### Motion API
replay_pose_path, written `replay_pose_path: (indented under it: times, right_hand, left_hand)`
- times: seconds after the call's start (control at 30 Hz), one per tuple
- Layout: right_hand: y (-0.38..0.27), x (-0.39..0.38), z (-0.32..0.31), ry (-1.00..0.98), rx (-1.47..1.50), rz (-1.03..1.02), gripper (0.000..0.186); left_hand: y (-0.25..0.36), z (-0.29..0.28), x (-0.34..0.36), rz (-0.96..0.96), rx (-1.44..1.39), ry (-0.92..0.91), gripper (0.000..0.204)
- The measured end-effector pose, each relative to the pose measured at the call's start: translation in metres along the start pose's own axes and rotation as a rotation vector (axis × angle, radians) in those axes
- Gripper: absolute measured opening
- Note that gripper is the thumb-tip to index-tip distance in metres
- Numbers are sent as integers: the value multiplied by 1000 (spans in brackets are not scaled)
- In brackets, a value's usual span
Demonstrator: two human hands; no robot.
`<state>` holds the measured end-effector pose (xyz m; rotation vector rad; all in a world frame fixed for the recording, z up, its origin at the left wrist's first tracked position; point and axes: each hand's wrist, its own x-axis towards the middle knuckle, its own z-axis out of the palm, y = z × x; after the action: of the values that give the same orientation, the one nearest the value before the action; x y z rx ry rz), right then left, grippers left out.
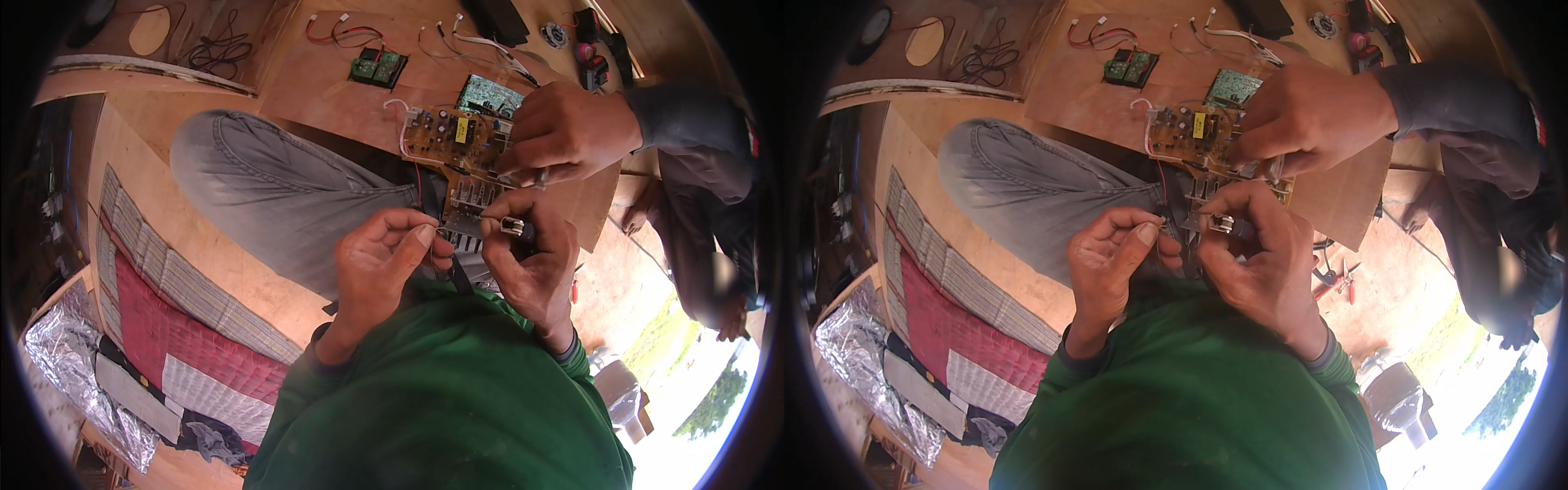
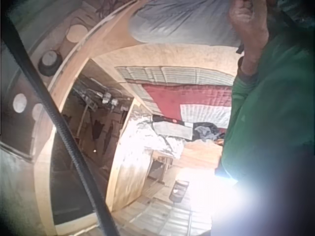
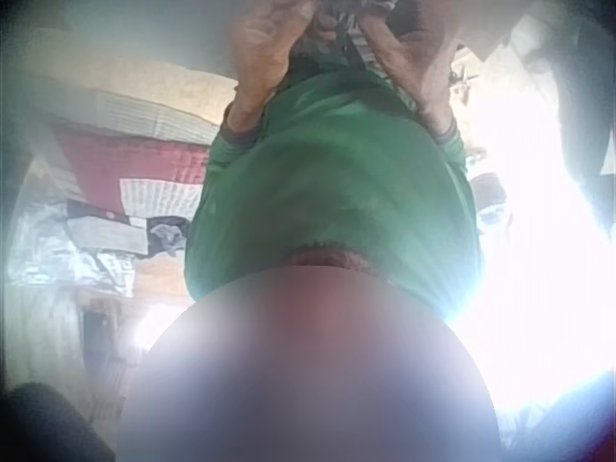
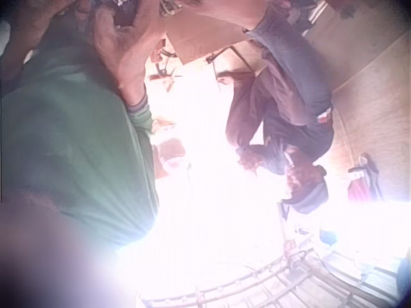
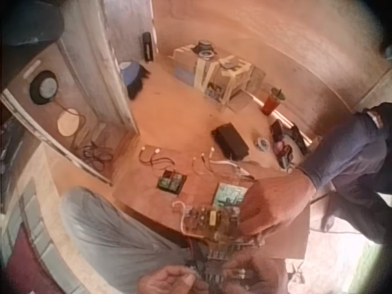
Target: The person sits on the floor and works on a circuit board, using wire cutters to trim wires and a lighter to heat-shrink insulation. They handle a small circuit board and various wires, stripping and preparing connections.
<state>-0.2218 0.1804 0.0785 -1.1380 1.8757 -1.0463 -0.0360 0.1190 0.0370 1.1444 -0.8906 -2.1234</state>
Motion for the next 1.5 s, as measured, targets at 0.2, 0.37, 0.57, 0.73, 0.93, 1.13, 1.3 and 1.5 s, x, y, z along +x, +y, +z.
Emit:
replay_pose_path:
  times: [0.2, 0.37, 0.57, 0.73, 0.93, 1.13, 1.3, 1.5]
  right_hand:
    - [-11, -4, 7, -54, 62, 134, 15]
    - [-12, -6, 8, -120, -11, 7, 21]
    - [10, -6, 14, -76, -168, -243, 31]
    - [21, -6, 18, -17, -382, -509, 38]
    - [25, -17, 24, 65, -469, -542, 37]
    - [15, -33, 20, 181, -445, -466, 26]
    - [9, -51, -26, 663, -244, -382, 6]
    - [7, -43, -26, 177, -252, -208, 17]
  left_hand:
    - [-1, 4, 0, 21, -15, 6, 16]
    - [-6, 0, 0, 81, -17, -62, 17]
    - [-4, 1, 0, 33, 40, -83, 18]
    - [1, -4, 7, -80, 191, -163, 17]
    - [6, -2, 6, 72, 440, -243, 10]
    - [3, 4, 3, 200, 516, -297, 10]
    - [2, -13, -6, 109, 500, -375, 9]
    - [-2, 7, -7, 144, 359, -266, 12]
